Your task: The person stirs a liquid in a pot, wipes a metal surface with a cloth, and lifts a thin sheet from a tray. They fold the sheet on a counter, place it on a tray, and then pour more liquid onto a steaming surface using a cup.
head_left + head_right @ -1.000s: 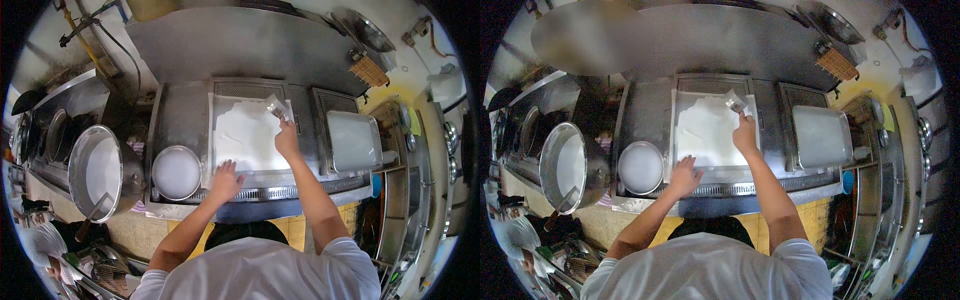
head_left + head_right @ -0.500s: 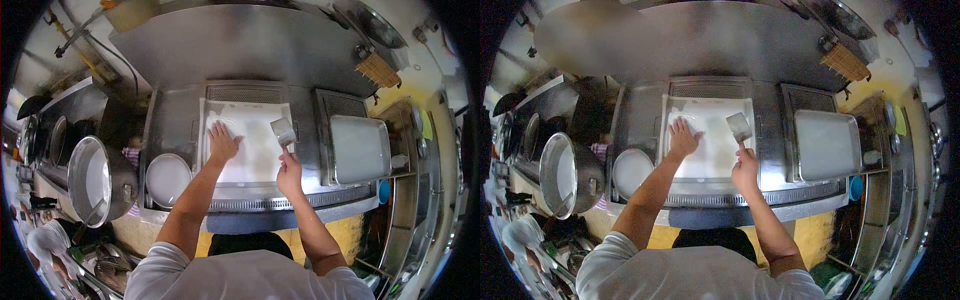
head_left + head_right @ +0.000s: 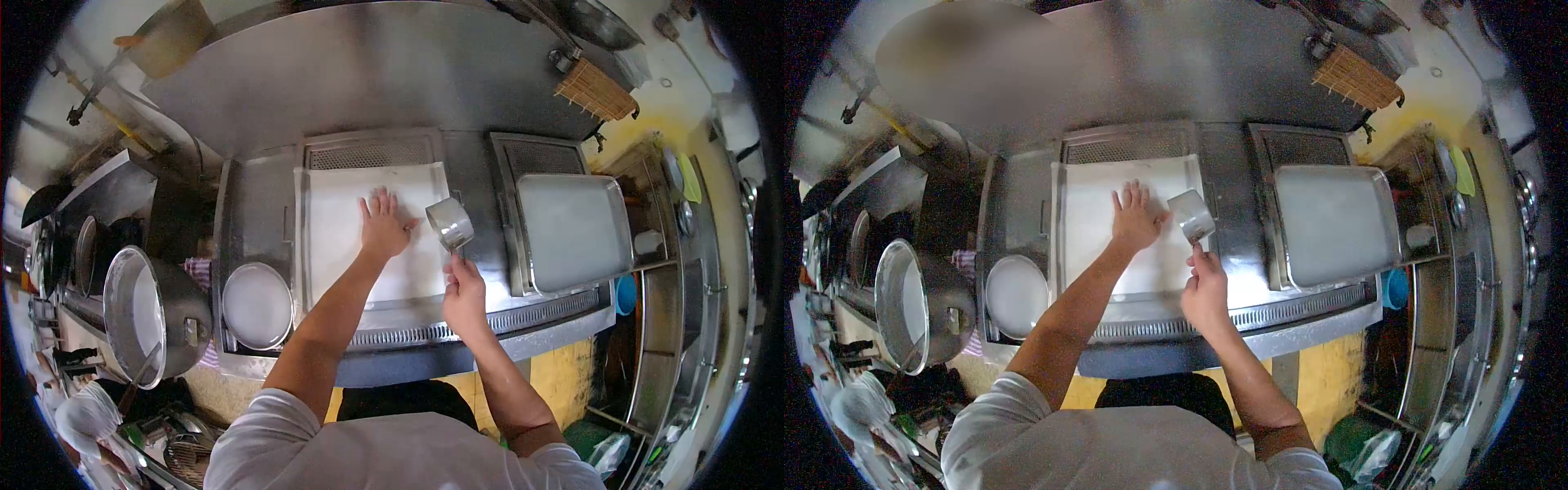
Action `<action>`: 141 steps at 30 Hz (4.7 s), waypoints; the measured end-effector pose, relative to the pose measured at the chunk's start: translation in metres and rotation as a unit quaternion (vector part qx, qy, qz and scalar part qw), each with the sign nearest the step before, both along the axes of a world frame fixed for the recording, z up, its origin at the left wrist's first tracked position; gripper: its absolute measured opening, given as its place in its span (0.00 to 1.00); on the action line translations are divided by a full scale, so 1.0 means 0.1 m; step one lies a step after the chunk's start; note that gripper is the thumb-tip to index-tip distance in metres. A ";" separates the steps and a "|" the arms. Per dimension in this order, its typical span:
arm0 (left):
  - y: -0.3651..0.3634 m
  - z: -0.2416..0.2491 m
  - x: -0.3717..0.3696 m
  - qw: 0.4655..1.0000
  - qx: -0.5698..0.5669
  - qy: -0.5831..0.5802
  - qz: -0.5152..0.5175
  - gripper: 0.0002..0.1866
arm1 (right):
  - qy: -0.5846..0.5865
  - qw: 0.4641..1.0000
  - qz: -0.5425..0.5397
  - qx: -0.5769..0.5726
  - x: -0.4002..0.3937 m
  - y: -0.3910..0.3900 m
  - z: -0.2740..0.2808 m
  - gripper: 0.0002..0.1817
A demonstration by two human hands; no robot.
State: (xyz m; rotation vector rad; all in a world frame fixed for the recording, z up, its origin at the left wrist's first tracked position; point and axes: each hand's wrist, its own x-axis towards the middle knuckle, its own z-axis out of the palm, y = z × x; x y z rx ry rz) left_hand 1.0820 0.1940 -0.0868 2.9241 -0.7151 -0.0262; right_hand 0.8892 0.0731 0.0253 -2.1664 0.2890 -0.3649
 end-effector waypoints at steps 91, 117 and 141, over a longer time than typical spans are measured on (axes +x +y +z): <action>3.45 1.46 -6.33 0.528 -0.430 -0.140 0.719 0.17 | -0.024 0.518 0.854 -0.042 -2.33 4.41 0.31 0.18; 3.50 1.09 -10.70 0.199 -0.364 -0.374 0.829 0.19 | -0.179 0.237 0.928 -0.223 -8.09 6.59 0.13 0.25; 3.03 2.04 -8.52 0.437 -0.626 -0.298 0.574 0.16 | -0.248 0.466 0.849 -0.005 -4.57 5.04 0.95 0.16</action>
